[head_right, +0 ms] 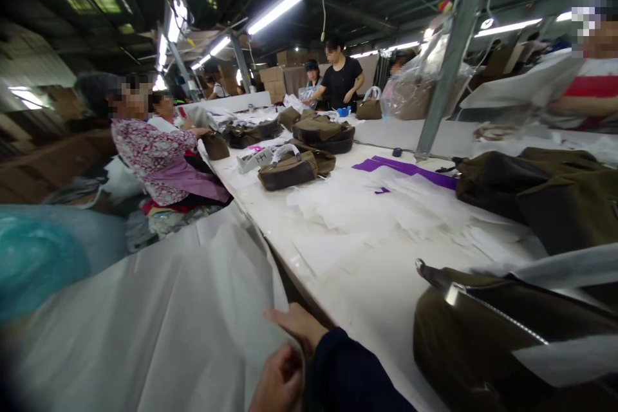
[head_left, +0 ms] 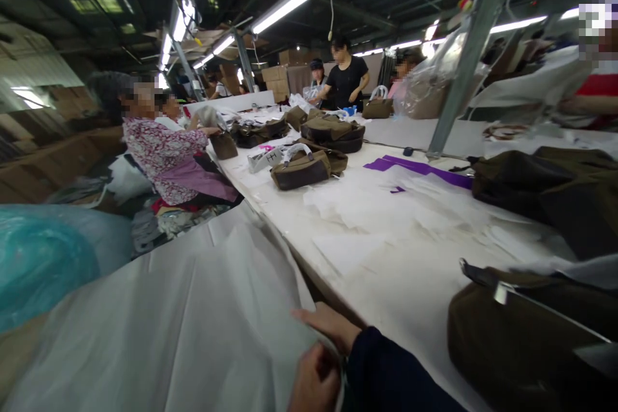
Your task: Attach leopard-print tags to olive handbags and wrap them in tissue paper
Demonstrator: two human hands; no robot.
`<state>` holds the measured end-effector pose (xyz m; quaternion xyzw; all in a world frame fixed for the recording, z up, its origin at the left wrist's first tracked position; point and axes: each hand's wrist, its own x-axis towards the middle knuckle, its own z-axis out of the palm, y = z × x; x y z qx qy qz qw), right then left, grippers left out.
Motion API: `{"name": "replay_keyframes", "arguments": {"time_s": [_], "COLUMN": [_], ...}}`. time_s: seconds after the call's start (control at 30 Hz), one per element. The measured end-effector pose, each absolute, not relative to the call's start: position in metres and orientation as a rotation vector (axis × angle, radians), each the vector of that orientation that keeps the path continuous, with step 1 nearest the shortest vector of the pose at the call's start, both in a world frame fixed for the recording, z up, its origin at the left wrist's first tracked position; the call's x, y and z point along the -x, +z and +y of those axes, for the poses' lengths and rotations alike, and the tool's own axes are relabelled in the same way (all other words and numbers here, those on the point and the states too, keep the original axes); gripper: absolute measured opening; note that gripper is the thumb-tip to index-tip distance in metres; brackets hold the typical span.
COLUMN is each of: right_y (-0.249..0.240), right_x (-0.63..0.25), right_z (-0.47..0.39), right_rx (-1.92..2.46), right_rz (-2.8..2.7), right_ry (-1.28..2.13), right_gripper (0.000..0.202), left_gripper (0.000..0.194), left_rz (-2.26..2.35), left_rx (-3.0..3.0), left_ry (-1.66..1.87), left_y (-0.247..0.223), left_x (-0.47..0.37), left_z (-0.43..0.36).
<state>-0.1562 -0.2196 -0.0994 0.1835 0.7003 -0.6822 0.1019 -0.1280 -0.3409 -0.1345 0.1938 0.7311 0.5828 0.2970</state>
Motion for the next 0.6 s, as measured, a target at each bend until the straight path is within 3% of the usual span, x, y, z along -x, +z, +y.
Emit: {"name": "replay_keyframes", "arguments": {"time_s": [0.17,0.3,0.43,0.6], "right_y": [-0.112,-0.104,-0.088,-0.057], "right_x": [0.163,0.145,0.118,0.095], "right_z": [-0.234,-0.219,-0.204,-0.188], "right_rx": [-0.438,-0.27,0.007,-0.227], "right_rz": [2.261,2.731,3.242,3.461], "right_ry": [-1.886,-1.692,-1.311,-1.464], "right_gripper": [0.022,0.026,0.031,0.031], "left_gripper": [0.021,0.049,0.072,0.084], "left_rz": [1.945,2.503,2.905,3.054], "left_rx": [-0.456,-0.079,0.316,0.491], "left_ry": [1.331,1.366,1.144,0.813], "left_y": [-0.14,-0.132,-0.13,-0.148], "left_x": [0.136,0.208,0.268,0.301], "left_z": [-0.378,-0.486,-0.595,-0.649]}}
